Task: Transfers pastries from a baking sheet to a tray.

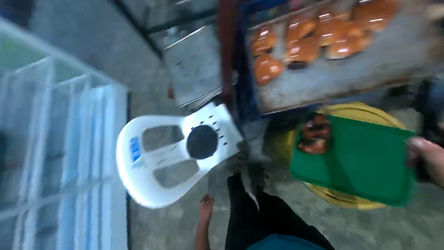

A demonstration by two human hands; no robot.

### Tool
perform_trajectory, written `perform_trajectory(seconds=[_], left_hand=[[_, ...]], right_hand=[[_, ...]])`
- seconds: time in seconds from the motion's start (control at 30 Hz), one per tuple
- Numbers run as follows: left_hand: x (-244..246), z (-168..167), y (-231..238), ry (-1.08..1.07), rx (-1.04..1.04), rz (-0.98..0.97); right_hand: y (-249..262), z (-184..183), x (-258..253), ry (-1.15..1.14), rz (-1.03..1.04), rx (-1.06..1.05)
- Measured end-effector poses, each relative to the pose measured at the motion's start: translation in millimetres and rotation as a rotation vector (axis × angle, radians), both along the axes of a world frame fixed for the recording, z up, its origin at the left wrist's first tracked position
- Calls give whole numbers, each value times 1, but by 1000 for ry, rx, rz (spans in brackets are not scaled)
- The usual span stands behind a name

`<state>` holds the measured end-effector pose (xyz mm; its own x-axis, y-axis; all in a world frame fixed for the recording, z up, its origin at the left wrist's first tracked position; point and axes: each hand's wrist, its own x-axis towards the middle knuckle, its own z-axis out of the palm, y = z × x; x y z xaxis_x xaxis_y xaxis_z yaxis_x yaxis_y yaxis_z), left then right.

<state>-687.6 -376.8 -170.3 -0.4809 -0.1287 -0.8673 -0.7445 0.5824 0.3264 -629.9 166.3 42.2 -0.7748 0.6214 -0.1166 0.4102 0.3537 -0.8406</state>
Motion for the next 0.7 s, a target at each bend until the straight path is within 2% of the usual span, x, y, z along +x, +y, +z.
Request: perform_trajectory(seconds=[0.1, 0.17, 0.3, 0.43, 0.57, 0.63, 0.7], left_hand=[[-33, -7, 12, 68, 41, -43], [-53, -6, 21, 102, 58, -67], [-79, 4, 37, 124, 97, -71], [-78, 5, 34, 92, 98, -81], [-66, -5, 8, 39, 69, -46], [-61, -11, -5, 30, 71, -38], [-57, -9, -16, 39, 72, -55]], right_hand=[[5, 31, -46, -149, -118, 29], [6, 38, -72, -253, -102, 103], [14, 20, -117, -452, -96, 291], [18, 0, -163, -649, -210, 261], [8, -25, -202, -729, -258, 292], [16, -34, -197, -736, -273, 328], [39, -47, -169, -722, -222, 364]])
